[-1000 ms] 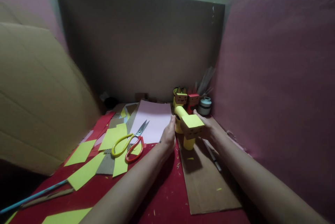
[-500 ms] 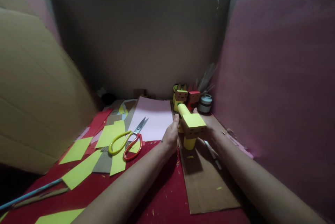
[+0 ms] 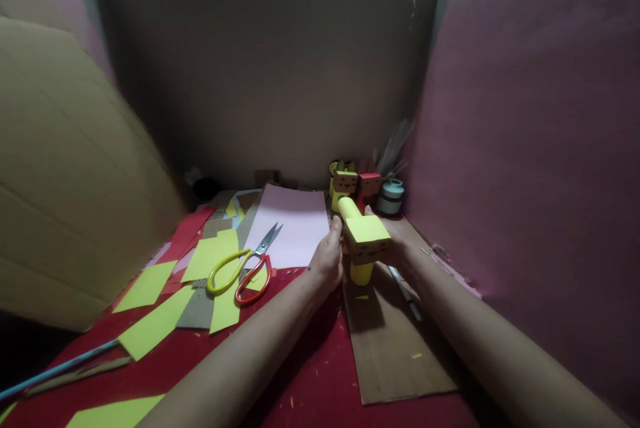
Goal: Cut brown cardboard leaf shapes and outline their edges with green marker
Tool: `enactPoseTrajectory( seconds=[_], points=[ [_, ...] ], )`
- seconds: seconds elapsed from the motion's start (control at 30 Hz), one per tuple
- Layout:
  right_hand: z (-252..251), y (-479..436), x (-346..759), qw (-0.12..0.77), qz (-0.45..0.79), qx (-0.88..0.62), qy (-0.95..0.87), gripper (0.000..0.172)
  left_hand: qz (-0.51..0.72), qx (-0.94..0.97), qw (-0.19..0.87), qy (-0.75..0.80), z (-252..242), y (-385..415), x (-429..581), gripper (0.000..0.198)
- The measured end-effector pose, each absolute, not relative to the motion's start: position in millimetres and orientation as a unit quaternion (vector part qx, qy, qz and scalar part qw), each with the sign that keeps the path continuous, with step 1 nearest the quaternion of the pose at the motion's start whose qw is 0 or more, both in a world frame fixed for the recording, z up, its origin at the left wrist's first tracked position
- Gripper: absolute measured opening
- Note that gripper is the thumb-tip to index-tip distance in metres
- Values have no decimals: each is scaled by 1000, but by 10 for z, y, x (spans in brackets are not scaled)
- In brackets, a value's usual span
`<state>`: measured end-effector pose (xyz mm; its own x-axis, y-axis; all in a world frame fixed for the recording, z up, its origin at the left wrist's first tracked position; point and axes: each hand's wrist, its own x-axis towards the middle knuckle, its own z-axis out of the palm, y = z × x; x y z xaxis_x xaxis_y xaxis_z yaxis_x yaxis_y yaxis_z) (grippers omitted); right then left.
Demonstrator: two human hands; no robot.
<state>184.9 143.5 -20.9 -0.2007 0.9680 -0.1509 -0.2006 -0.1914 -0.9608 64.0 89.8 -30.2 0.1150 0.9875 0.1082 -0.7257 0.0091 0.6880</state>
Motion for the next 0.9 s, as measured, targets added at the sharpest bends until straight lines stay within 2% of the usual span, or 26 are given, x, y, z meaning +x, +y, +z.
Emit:
enactPoseTrajectory(
  seconds=[0.27,0.47,0.77,0.9],
  points=[
    [85,1273,1821,381,702,-422,-428,33,631,321,679,193,-333,917,614,36],
    [195,1288,1804,310,746,-384,-447,46,634,318,671,216,-361,916,586,36],
    [186,1410,1859,297,740,-363,-483,30,639,325,661,222,-314,918,543,35],
    [155,1440,1876,300,730,-360,-498,30,638,324,660,230,-301,927,529,35]
  ],
)
